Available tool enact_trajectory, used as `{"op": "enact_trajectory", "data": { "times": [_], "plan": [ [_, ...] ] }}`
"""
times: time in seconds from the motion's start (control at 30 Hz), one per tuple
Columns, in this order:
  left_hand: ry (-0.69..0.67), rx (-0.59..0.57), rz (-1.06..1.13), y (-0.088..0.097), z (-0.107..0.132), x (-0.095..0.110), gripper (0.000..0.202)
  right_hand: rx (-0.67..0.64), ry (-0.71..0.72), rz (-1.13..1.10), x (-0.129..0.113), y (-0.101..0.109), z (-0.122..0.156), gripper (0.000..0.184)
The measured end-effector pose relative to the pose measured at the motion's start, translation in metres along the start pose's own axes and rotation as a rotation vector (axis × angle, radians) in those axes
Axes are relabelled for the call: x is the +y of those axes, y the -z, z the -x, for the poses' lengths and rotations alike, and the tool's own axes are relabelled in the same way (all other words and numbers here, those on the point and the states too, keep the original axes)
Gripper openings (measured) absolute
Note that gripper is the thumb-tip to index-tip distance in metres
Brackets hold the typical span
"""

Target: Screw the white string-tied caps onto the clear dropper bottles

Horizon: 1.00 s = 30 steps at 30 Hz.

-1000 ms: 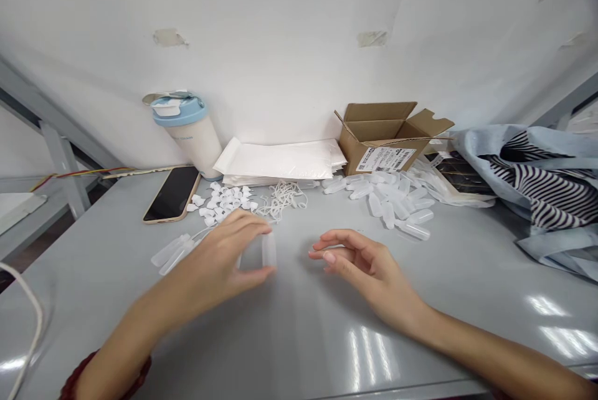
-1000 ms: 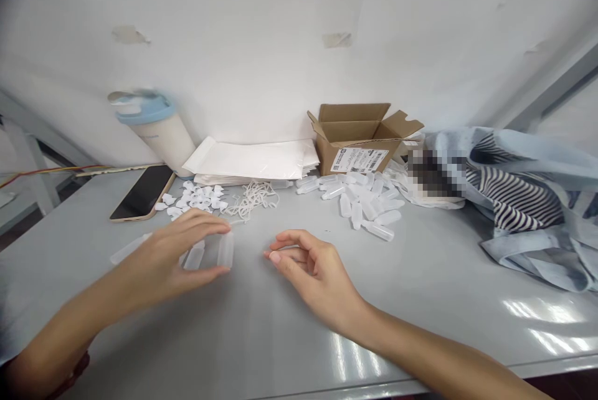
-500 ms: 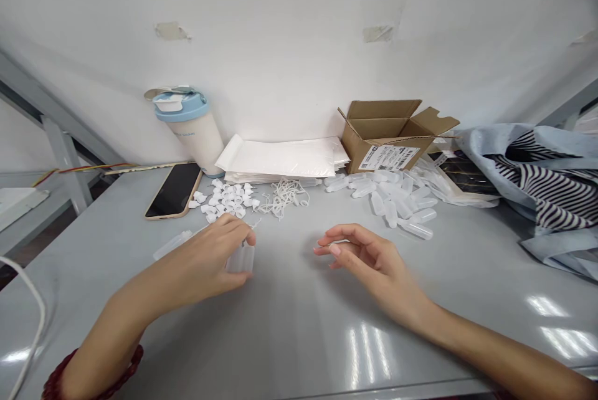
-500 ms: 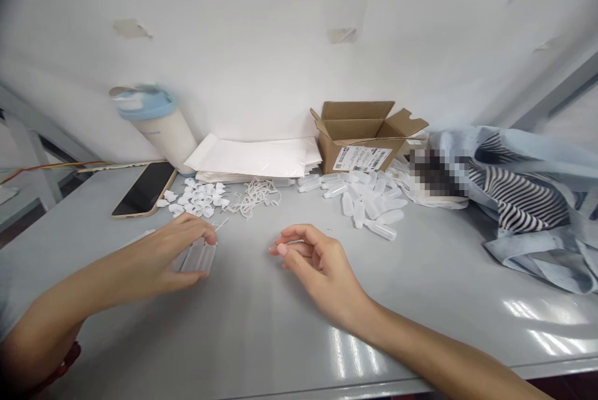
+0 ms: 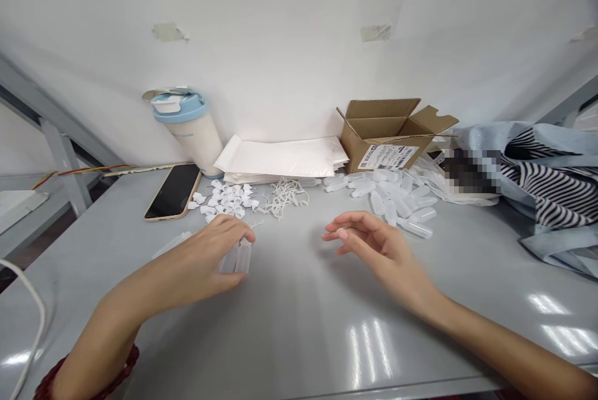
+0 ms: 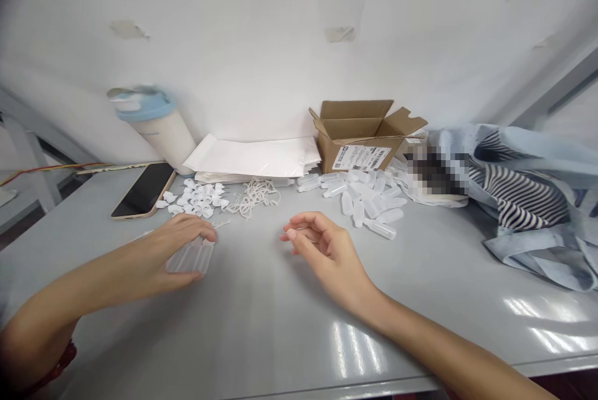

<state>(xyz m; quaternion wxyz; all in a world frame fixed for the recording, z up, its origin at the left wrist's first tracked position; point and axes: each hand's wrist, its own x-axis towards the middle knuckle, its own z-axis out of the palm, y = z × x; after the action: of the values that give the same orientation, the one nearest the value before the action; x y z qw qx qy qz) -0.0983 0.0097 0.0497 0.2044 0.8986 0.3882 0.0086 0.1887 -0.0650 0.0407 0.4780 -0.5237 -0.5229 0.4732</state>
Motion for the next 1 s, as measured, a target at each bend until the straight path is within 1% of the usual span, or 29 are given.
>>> {"op": "enact_trajectory", "data": {
  "times": [0.2,0.33,0.4,0.5,0.6,0.67,0.77,0.9,1.0],
  "plan": [
    [0.018,0.013,0.004,-0.001,0.002,-0.001,0.033,0.049,0.056,0.028,0.001,0.007,-0.005,0.019],
    [-0.011,0.061,0.001,-0.001,0.003,0.002,0.035,0.065,0.071,0.052,-0.002,0.009,-0.006,0.019],
    [-0.012,0.099,-0.004,-0.001,0.001,0.005,0.036,0.074,0.077,0.098,-0.003,0.011,-0.007,0.02],
    [0.025,0.206,-0.018,-0.004,-0.008,0.01,0.041,0.099,0.104,0.286,0.0,0.017,-0.012,0.022],
    [0.051,0.314,-0.041,-0.014,-0.022,0.014,0.04,0.103,0.244,0.593,0.009,0.026,-0.021,0.023],
    [0.034,0.351,-0.061,-0.022,-0.03,0.016,0.036,0.08,0.358,0.821,0.018,0.031,-0.026,0.028],
    [-0.001,0.372,-0.088,-0.033,-0.038,0.018,0.035,0.046,0.435,1.066,0.029,0.035,-0.031,0.034],
    [-0.001,0.422,-0.137,-0.041,-0.042,0.022,0.037,0.017,0.478,1.171,0.037,0.037,-0.035,0.039],
    [-0.014,0.409,-0.144,-0.043,-0.041,0.024,0.037,0.021,0.495,1.207,0.041,0.038,-0.039,0.04]
  ]
}}
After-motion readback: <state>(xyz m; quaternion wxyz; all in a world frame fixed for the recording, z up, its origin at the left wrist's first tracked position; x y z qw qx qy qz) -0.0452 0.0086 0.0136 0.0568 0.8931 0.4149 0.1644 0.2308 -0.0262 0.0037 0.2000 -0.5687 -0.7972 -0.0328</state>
